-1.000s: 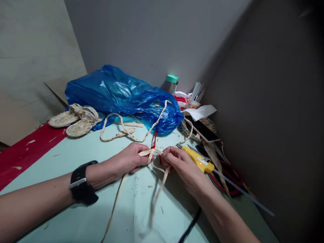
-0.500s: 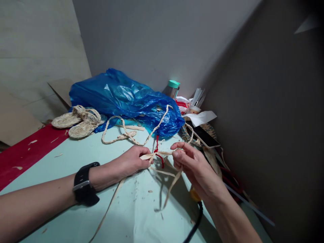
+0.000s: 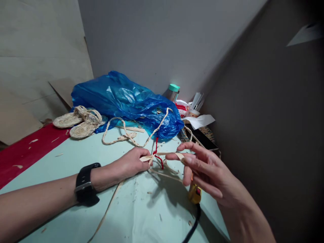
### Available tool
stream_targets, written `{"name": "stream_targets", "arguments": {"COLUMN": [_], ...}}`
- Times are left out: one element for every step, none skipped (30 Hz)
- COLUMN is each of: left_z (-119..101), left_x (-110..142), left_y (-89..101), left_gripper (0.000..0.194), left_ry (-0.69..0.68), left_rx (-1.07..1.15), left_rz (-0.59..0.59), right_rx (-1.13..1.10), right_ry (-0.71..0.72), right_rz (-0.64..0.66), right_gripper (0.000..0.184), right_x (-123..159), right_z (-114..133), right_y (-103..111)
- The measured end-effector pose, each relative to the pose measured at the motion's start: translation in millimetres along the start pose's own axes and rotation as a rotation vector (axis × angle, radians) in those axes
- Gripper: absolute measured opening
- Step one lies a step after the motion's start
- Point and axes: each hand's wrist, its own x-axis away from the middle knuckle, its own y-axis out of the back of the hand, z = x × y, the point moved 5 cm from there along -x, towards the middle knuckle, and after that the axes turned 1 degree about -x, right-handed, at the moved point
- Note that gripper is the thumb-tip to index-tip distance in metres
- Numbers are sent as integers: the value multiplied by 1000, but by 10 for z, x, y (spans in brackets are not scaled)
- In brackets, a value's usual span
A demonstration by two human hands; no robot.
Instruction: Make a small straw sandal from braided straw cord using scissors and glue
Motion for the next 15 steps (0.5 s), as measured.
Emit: {"name": "stream_targets", "arguments": {"left_z": [-11,-24,-36,-46,-51,-52,-48,-41,-31,-20,-9,1,11,18,24], "left_x": [3,7,10,12,12,9,4,-2,-10,-17,-23,-26,-28,-28,-27], "left_y": [2,2,1,0,-2,-5,-7,-8,-8,-7,-5,-4,-2,0,1], "left_gripper": [14,13,12,11,11,11,11,12,12,13,13,13,13,13,14], "left_ry": [-6,-13,-19,-26,-30,-33,-35,-35,-33,-31,-28,-25,-22,-19,-17], "left_rx": [-5,-8,-10,-11,-11,-11,-12,-15,-19,-24,-30,-36,-42,-49,-56], "left_rz": [0,2,4,5,6,5,4,0,-5,-11,-16,-20,-23,-26,-28], "right_rx": [8,13,14,13,10,9,13,24,43,69,99,127,147,165,179], "right_ry": [-25,-50,-75,-98,-116,-126,-136,-150,-171,-194,-220,-246,-268,-282,-285], "right_rz": [39,78,115,149,179,202,225,251,274,288,297,303,306,303,294], "right_gripper": [21,21,20,19,18,16,15,16,17,19,20,21,21,22,22], "right_x": [13,30,49,72,96,122,148,176,204,231,258,284,309,331,348], "right_z": [-14,-28,-41,-51,-53,-50,-43,-38,-36,-36,-38,-40,-39,-35,-25], "right_y": [-16,-35,-57,-78,-97,-113,-127,-140,-149,-151,-148,-141,-130,-114,-95]}}
